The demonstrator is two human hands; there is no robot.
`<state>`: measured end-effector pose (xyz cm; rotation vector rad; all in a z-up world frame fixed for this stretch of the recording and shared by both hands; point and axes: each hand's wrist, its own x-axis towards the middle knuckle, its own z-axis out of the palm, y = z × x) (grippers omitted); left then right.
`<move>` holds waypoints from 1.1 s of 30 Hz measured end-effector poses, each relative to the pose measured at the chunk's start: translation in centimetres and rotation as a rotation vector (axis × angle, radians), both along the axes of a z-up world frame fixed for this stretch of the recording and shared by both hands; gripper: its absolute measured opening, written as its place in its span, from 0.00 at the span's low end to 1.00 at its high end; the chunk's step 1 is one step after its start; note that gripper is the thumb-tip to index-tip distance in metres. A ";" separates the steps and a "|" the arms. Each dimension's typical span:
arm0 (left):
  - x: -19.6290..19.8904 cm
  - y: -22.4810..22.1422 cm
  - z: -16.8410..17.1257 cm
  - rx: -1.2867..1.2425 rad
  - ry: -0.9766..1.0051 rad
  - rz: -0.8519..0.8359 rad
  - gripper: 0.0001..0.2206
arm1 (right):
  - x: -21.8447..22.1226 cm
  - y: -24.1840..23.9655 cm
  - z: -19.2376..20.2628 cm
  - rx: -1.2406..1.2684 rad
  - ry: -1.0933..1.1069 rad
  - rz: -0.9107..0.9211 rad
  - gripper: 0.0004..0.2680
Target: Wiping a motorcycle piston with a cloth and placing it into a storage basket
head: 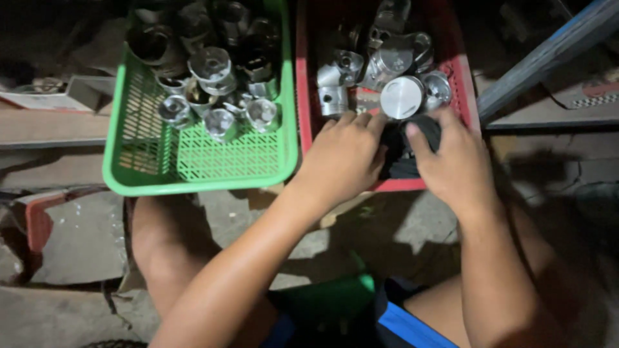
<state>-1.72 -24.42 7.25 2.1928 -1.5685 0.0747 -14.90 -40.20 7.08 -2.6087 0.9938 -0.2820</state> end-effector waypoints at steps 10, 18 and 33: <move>0.4 -3.2 -0.4 -0.046 0.275 0.091 0.35 | 4.5 -1.2 0.8 -0.155 0.174 -0.048 0.28; 1.4 -2.8 0.3 -0.161 0.891 0.000 0.36 | 3.9 0.5 1.6 -0.140 -0.087 0.115 0.18; 1.0 3.8 1.3 -0.454 1.155 0.032 0.28 | 4.4 5.0 1.9 -0.106 -0.483 0.275 0.10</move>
